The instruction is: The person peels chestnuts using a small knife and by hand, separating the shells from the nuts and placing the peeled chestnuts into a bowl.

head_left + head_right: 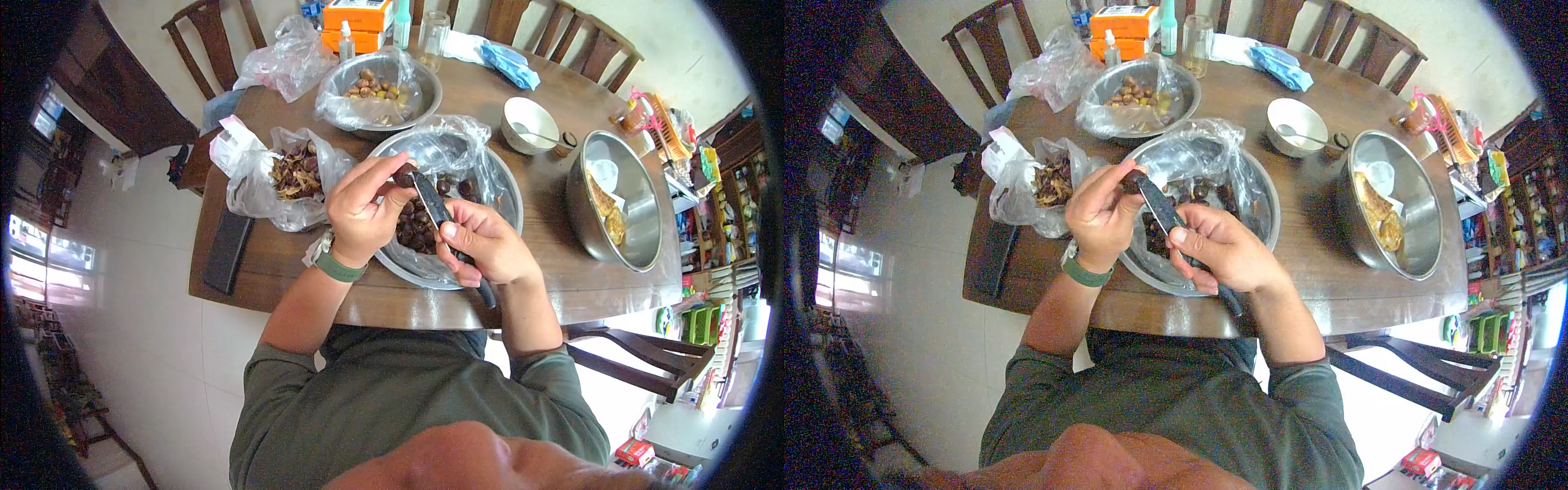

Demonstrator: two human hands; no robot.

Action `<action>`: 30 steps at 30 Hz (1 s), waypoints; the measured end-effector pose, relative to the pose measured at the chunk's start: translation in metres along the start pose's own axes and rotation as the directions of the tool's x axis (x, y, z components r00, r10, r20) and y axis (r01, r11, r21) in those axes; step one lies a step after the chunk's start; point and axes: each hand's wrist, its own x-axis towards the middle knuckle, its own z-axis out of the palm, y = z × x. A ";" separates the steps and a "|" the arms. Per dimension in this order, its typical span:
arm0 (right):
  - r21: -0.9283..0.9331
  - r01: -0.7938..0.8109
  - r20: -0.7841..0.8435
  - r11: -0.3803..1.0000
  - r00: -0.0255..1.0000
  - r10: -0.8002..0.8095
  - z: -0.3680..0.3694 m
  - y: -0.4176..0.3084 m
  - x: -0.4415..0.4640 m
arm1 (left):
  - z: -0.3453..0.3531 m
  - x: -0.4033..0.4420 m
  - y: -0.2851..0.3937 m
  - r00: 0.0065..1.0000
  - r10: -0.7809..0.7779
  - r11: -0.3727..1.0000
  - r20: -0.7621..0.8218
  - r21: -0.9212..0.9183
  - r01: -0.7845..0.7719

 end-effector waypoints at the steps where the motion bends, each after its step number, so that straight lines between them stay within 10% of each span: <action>1: 0.000 0.003 -0.011 1.000 1.000 -0.003 0.000 0.001 0.000 | 0.001 -0.001 0.000 1.000 -0.009 1.000 -0.001 -0.023 0.009; 20: -0.397 0.069 -0.130 0.915 0.983 -0.130 -0.002 -0.006 -0.003 | 0.000 0.002 0.007 0.930 -0.185 0.840 0.316 -0.440 0.317; 27: -0.445 0.464 -0.110 0.766 0.820 -0.561 -0.007 0.002 -0.013 | 0.005 0.001 0.004 0.845 -0.293 0.562 0.447 -0.635 0.530; 30: -0.659 0.386 -0.144 0.645 0.778 -0.612 -0.009 -0.003 -0.015 | 0.006 -0.002 -0.002 0.831 -0.274 0.559 0.484 -0.623 0.547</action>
